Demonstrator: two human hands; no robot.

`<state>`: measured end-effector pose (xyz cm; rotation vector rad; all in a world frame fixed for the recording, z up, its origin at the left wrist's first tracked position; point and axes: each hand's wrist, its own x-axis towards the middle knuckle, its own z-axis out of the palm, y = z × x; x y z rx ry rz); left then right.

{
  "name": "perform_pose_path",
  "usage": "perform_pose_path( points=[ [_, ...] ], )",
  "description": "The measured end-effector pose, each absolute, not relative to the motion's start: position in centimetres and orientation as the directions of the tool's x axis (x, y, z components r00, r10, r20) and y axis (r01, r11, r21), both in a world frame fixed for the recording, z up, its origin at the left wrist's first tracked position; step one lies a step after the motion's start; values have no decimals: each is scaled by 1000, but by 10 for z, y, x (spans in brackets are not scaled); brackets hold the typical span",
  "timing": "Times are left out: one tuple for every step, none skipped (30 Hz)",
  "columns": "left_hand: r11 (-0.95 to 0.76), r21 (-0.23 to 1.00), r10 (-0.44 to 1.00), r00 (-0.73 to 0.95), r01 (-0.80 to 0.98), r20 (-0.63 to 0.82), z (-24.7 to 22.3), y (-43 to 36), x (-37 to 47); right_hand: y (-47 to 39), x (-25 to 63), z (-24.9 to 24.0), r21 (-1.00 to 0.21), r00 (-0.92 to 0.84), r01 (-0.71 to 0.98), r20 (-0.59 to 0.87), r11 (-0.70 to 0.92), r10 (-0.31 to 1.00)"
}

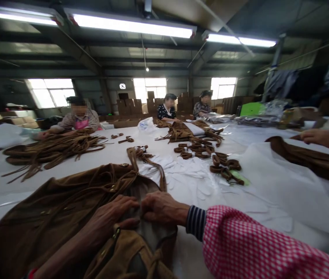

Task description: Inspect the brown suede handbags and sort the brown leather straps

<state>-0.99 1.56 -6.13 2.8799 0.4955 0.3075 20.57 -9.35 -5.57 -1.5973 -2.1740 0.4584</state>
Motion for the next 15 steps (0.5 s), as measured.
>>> perform_pose_path(
  points=[
    [-928,234,340,917,291,209,-66,19,-11,-91,205,-57,-453,-281,837,124,306,952],
    [-931,234,336,910,281,244,-71,23,-11,-89,204,-59,-405,-288,859,122,313,950],
    [-932,236,336,903,276,267,-76,26,-11,-88,202,-60,-344,-293,884,119,317,949],
    [-930,242,341,897,277,282,-79,30,-11,-87,201,-62,-275,-297,906,125,321,947],
    [-927,252,347,894,280,282,-81,33,-10,-87,198,-63,-203,-306,922,140,330,942],
    [-924,261,349,896,279,274,-81,37,-9,-86,196,-64,-133,-323,929,160,344,933],
    [-923,268,345,901,275,264,-80,42,-9,-86,194,-65,-72,-342,930,185,359,921],
    [-926,270,332,908,263,256,-78,48,-7,-85,192,-66,-27,-361,927,208,374,909],
    [-933,269,307,920,240,244,-75,54,-6,-84,191,-66,2,-382,920,220,391,898],
    [-941,266,274,935,211,226,-71,60,-4,-82,190,-66,16,-399,914,223,406,889],
    [-947,261,242,949,185,203,-67,66,0,-80,191,-66,18,-412,908,217,418,885],
    [-953,254,217,959,168,181,-63,70,4,-78,192,-65,15,-419,905,210,426,883],
    [-956,245,205,966,162,159,-59,73,8,-76,193,-65,16,-421,904,209,427,883],
    [-956,229,220,964,183,151,-56,74,14,-74,194,-65,27,-415,908,214,419,884],
    [-952,208,260,952,225,160,-53,74,19,-71,195,-64,45,-397,916,228,398,889]
  ],
)
